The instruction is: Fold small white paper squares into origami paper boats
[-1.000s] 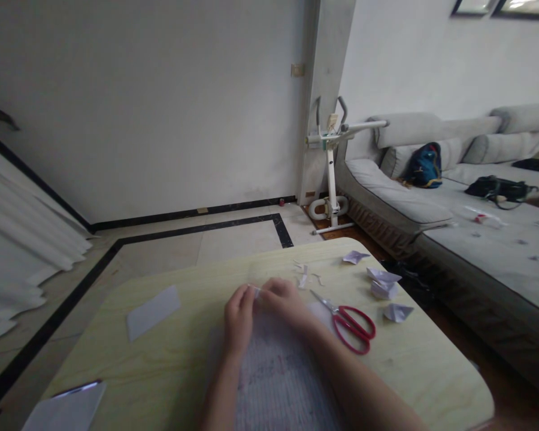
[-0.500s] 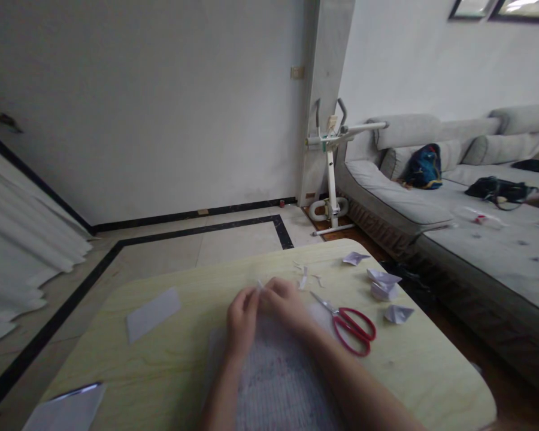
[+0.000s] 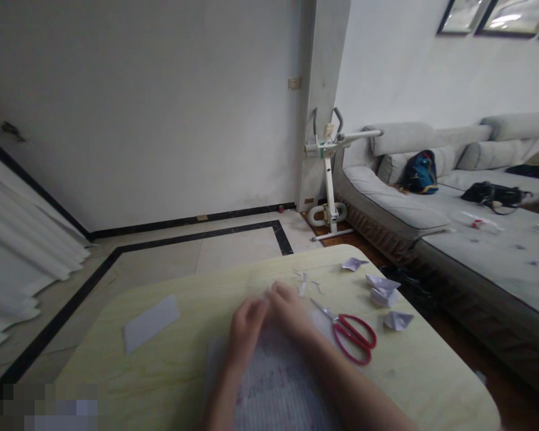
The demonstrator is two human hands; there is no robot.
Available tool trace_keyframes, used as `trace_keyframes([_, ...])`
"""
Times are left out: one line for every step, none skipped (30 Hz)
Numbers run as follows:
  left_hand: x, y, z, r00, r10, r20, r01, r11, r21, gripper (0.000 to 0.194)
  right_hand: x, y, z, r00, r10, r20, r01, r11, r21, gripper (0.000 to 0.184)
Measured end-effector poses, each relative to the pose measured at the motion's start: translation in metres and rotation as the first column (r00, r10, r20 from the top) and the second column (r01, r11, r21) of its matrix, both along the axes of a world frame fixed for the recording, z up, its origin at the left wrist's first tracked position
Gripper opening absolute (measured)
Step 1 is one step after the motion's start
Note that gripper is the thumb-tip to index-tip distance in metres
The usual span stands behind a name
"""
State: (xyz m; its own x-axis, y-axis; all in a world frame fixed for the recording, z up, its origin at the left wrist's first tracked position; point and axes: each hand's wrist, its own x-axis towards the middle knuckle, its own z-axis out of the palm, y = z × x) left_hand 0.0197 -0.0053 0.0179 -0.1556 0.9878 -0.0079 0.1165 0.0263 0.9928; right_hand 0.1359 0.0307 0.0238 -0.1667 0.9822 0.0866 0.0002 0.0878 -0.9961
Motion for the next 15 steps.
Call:
trace_keyframes([-0.0001,0.0002,-0.0003,1.0,-0.021,-0.014,0.021,1.0,-0.007,0.034,0.0,0.0005,-0.0006,1.0,0.002,-0.005,-0.002,1.0,-0.003,0.02])
trace_keyframes([-0.0002,0.0002,-0.0004,0.999,-0.035,-0.026,0.035,0.999,-0.01,0.033,-0.0001,0.0008,-0.0011,1.0,0.007,-0.009,-0.007,1.0,-0.006,0.02])
trace_keyframes([-0.0004,0.0001,-0.0002,0.998,-0.045,-0.035,0.045,0.999,-0.008,0.033,-0.0003,0.001,-0.0015,1.0,0.012,-0.01,-0.012,1.0,-0.008,0.019])
trace_keyframes([-0.0006,-0.0002,0.0002,0.998,-0.051,-0.039,0.051,0.999,-0.002,0.032,-0.0005,0.0011,-0.0015,1.0,0.018,-0.011,-0.018,1.0,-0.009,0.018])
trace_keyframes([-0.0008,-0.0005,0.0008,0.998,-0.058,-0.038,0.059,0.998,0.005,0.031,-0.0006,0.001,-0.0013,1.0,0.022,-0.014,-0.022,1.0,-0.009,0.017])
trace_keyframes([-0.0011,-0.001,0.0016,0.997,-0.064,-0.034,0.065,0.998,0.013,0.03,-0.0005,0.0007,-0.0008,0.999,0.028,-0.016,-0.028,1.0,-0.012,0.016])
trace_keyframes([-0.0014,-0.0015,0.0024,0.997,-0.072,-0.027,0.073,0.997,0.015,0.029,-0.0003,0.0004,0.0,0.999,0.035,-0.018,-0.035,0.999,-0.019,0.016])
trace_keyframes([-0.0017,-0.0019,0.0033,0.997,-0.079,-0.015,0.079,0.997,0.011,0.028,0.0002,0.0,0.0008,0.999,0.043,-0.021,-0.044,0.999,-0.032,0.015])
trace_keyframes([-0.0021,-0.0024,0.004,0.997,-0.082,-0.003,0.082,0.997,0.006,0.027,0.0009,-0.0004,0.0016,0.998,0.061,-0.025,-0.062,0.997,-0.047,0.014])
trace_keyframes([-0.0025,-0.003,0.0045,0.997,-0.08,0.008,0.08,0.997,0.0,0.026,0.0019,-0.0007,0.0023,0.996,0.09,-0.029,-0.092,0.994,-0.061,0.013])
trace_keyframes([-0.0029,-0.0035,0.0048,0.997,-0.076,0.018,0.076,0.997,-0.004,0.026,0.0029,-0.001,0.0026,0.992,0.123,-0.034,-0.125,0.99,-0.07,0.012])
trace_keyframes([-0.0034,-0.004,0.005,0.997,-0.071,0.027,0.071,0.997,-0.006,0.026,0.0039,-0.0011,0.0027,0.987,0.158,-0.04,-0.161,0.984,-0.073,0.012])
trace_keyframes([-0.0039,-0.0045,0.005,0.997,-0.07,0.033,0.07,0.998,-0.008,0.026,0.0048,-0.0012,0.0024,0.981,0.188,-0.045,-0.191,0.979,-0.069,0.014])
trace_keyframes([-0.0043,-0.0049,0.0051,0.997,-0.071,0.034,0.071,0.997,-0.007,0.026,0.0055,-0.0012,0.002,0.976,0.214,-0.045,-0.216,0.974,-0.064,0.015])
trace_keyframes([-0.0047,-0.0052,0.0051,0.997,-0.072,0.032,0.072,0.997,-0.003,0.026,0.0059,-0.0013,0.0014,0.972,0.232,-0.042,-0.234,0.97,-0.059,0.016])
